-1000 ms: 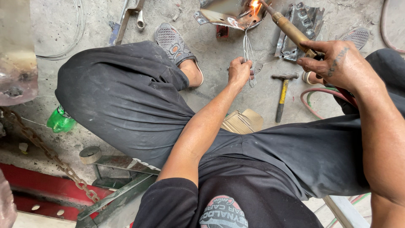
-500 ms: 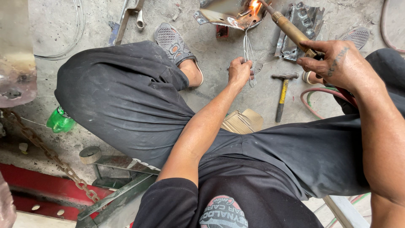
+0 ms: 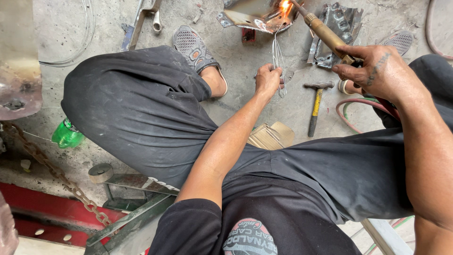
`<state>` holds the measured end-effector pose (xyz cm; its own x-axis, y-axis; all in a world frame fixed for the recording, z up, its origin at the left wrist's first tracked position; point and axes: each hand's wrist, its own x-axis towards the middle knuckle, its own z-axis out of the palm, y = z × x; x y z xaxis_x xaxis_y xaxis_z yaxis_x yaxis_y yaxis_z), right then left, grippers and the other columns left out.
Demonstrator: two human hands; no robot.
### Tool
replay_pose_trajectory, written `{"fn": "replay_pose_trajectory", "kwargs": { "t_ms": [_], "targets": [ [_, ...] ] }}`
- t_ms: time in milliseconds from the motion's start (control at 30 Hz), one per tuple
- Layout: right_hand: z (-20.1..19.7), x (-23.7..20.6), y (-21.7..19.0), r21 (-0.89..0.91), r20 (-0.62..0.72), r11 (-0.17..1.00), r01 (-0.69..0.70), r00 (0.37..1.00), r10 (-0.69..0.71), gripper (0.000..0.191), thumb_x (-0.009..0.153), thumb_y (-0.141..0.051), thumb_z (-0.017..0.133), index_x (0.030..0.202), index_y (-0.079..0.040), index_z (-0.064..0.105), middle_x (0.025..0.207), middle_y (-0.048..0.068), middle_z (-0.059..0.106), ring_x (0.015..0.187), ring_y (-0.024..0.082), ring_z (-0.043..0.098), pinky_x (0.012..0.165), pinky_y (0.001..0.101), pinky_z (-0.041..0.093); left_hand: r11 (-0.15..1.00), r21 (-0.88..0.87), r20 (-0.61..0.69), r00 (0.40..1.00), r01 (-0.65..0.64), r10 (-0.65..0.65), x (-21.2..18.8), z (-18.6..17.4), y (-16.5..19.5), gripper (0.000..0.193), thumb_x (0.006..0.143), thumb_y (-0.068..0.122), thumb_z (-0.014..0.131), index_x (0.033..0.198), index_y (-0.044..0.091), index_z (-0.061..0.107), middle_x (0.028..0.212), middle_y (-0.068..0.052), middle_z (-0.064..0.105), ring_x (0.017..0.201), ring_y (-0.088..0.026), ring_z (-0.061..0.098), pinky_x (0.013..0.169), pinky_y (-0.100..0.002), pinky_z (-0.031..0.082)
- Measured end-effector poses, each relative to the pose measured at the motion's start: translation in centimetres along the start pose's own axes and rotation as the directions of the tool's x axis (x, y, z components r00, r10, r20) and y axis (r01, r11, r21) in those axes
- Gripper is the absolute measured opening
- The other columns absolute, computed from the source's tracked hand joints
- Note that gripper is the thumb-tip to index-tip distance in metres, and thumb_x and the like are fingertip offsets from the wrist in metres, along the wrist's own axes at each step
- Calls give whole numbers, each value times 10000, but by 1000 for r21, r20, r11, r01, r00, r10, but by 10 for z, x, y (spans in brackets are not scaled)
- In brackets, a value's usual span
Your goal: The person sits on the floor and uses a welding torch to heat a metal part while feeding a thin wire into the molten area. They briefly reposition the part with a red clamp and continue welding the same section.
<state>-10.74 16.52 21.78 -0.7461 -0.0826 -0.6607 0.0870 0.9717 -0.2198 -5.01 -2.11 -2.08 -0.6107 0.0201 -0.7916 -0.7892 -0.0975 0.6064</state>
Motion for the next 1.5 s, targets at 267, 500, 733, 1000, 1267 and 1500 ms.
{"fn": "replay_pose_trajectory", "kwargs": {
  "t_ms": [267,500,733,1000,1267,1500],
  "targets": [
    [-3,-1,-7,50,21,995,-88,996,87,591,880,-294,817,1441,-173,673,790,149,753,655,226,705,610,413,565,1000,10,11,1000,18,-18,1,-1,1,251,947,128,561,1037,-80,668,890,-181,725,735,-236,757,598,-348,665],
    [-3,-1,-5,19,1,1000,-7,1000,7,621,840,-262,827,1434,-164,675,785,145,749,654,213,700,606,400,561,1000,-17,3,1000,26,-26,5,-2,1,254,949,134,569,1022,-88,668,892,-193,726,734,-252,759,599,-358,666],
    [-2,0,-1,19,0,1000,-14,1000,14,633,829,-263,836,1435,-169,678,796,148,754,666,225,713,613,406,568,999,-12,-6,999,35,-35,10,-1,1,262,949,131,582,1014,-107,669,874,-224,732,728,-266,765,589,-369,674],
    [-5,-2,-7,33,5,999,-31,1000,31,589,872,-281,813,1434,-170,677,781,143,749,636,225,702,603,404,561,999,10,1,999,36,-36,7,-3,3,263,949,134,564,1049,-86,668,916,-211,730,747,-261,767,596,-351,675],
    [-6,-3,-11,53,36,995,-90,995,88,585,893,-288,795,1453,-181,664,757,149,745,632,233,697,589,416,557,998,42,11,999,46,-47,4,-2,4,273,965,135,542,1103,-73,653,935,-199,720,758,-255,769,615,-336,685],
    [-4,-1,-3,-2,7,1000,-5,1000,5,620,847,-258,819,1443,-176,670,789,141,751,658,233,715,620,411,573,998,53,9,999,32,-32,5,-2,6,286,966,140,547,1103,-84,658,934,-196,727,754,-245,767,609,-335,681]
  ]
}}
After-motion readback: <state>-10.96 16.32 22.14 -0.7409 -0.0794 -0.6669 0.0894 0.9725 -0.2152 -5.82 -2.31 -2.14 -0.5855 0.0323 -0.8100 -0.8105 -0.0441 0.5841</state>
